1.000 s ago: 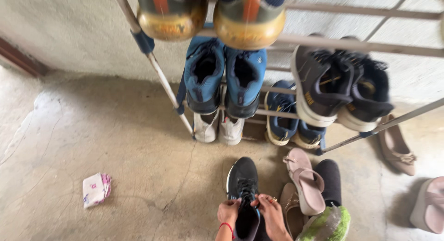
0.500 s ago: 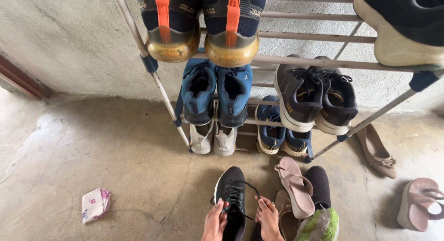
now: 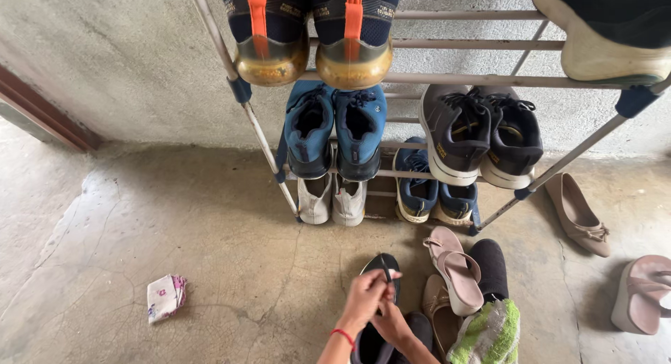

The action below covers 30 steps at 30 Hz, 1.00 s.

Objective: The person sits on the floor and wipes several pairs of shoes with a green cloth. They clean the exterior of each shoe, tie the laces on one pair, and place the shoes back on a metal shoe rack.

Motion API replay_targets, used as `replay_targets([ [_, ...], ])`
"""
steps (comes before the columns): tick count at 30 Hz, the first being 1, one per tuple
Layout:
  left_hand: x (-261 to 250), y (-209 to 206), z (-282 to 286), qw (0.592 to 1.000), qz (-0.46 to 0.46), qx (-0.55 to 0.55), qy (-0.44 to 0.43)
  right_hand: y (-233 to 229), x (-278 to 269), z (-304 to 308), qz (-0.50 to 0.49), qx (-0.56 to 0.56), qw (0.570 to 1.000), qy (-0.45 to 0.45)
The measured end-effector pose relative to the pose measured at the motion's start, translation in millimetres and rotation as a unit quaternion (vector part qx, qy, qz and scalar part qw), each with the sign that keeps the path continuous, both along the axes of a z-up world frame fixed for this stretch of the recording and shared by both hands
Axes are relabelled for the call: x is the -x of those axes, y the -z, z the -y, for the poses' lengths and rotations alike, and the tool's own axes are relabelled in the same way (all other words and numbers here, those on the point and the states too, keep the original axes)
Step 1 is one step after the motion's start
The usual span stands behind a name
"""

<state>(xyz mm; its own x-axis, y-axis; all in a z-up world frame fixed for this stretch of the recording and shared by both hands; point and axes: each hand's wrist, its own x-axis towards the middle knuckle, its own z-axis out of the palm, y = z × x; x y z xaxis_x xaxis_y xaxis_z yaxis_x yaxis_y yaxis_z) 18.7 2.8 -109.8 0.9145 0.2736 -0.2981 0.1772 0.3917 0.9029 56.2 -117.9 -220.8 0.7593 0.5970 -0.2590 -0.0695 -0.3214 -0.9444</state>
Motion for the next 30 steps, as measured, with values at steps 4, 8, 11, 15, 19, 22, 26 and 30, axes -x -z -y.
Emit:
replay_targets([
  [4, -21, -8, -1, 0.993, -0.056, -0.091, -0.055, -7, -11, 4, -0.166, -0.041, 0.98, 0.099],
  [8, -3, 39, -16, 0.949, 0.039, -0.31, -0.048, -13, -33, 21, -0.244, -0.041, 0.965, 0.083],
  [11, 20, 69, -17, 0.927, -0.116, -0.333, 0.124, -10, -43, 22, -0.221, 0.005, 0.974, 0.056],
  [15, 32, 62, -20, 0.903, -0.181, -0.375, 0.109, -17, -54, 26, -0.022, 0.062, 0.998, -0.026],
  [19, 31, 25, -28, 0.92, -0.229, -0.3, 0.107, -45, -58, 22, 0.186, 0.126, 0.973, -0.061],
  [22, 26, 13, -33, 0.937, -0.281, -0.169, 0.117, -66, -38, 18, 0.309, 0.137, 0.941, -0.01],
  [26, 11, 53, -28, 0.922, -0.113, -0.366, 0.057, -85, -22, 12, 0.491, 0.037, 0.87, -0.018],
  [30, -7, 81, -22, 0.926, -0.214, -0.291, 0.107, -86, -23, 5, 0.469, 0.067, 0.88, 0.026],
])
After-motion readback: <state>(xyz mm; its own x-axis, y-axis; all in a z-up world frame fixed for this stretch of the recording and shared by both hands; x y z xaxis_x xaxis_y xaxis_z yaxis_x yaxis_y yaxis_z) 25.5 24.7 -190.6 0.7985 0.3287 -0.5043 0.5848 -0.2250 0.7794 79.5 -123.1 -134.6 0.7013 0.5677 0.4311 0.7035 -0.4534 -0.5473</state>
